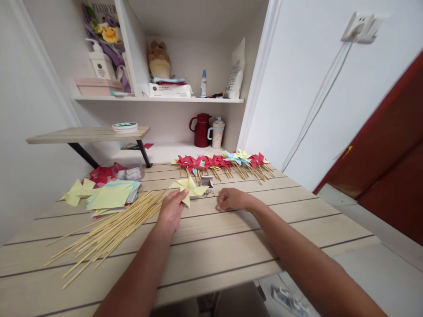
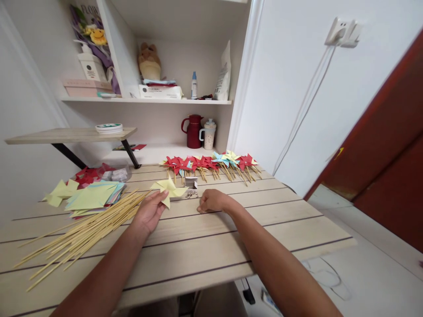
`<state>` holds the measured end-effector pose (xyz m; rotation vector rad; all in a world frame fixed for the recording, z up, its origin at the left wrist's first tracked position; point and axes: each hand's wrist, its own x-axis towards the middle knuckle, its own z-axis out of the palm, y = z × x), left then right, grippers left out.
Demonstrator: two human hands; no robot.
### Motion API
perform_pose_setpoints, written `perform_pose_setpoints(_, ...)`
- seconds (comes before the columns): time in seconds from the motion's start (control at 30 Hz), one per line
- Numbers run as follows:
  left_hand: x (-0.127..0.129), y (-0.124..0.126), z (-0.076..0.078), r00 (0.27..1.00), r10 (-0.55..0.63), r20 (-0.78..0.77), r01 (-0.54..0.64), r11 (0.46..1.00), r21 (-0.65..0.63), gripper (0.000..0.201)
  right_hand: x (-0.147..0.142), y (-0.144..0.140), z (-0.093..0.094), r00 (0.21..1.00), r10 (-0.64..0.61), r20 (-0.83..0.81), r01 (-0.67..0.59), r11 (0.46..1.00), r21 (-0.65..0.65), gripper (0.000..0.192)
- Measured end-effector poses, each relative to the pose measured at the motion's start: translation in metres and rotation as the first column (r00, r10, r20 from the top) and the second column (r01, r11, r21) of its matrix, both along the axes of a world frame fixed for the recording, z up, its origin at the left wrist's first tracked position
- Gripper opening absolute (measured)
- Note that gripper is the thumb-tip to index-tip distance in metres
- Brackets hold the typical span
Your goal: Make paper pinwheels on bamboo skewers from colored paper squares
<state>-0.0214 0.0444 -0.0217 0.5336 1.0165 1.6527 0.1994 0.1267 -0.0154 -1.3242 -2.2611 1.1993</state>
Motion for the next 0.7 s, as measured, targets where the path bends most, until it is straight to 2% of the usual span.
perform_pose_setpoints(0.17, -0.002, 0.001, -0.002, 1.0, -0.001, -0.006, 0.001, 1.0, -0.006, 0.016, -0.001, -0.006, 0.0, 1.0, -0.006, -0.006, 0.006, 1.0, 0.015, 0.02)
perform_pose_setpoints(0.37, -0.004, 0.003, -0.005, 1.0, -0.008, -0.024, 0.008, 1.0, -0.006, 0.018, 0.005, -0.011, -0.01, 0.991, -0.016, -0.133, 0.017, 1.0, 0.003, 0.019)
perform_pose_setpoints(0.53, -0.004, 0.003, -0.004, 0.999, -0.017, -0.033, 0.017, 1.0, -0.004, 0.018, 0.017, -0.016, -0.01, 0.972, 0.021, -0.235, -0.034, 0.998, -0.053, 0.023)
perform_pose_setpoints(0.7, -0.003, 0.003, -0.003, 0.999, -0.016, -0.042, 0.015, 1.0, -0.01, 0.017, 0.028, -0.02, -0.009, 0.97, 0.041, -0.238, -0.055, 0.997, -0.052, 0.019)
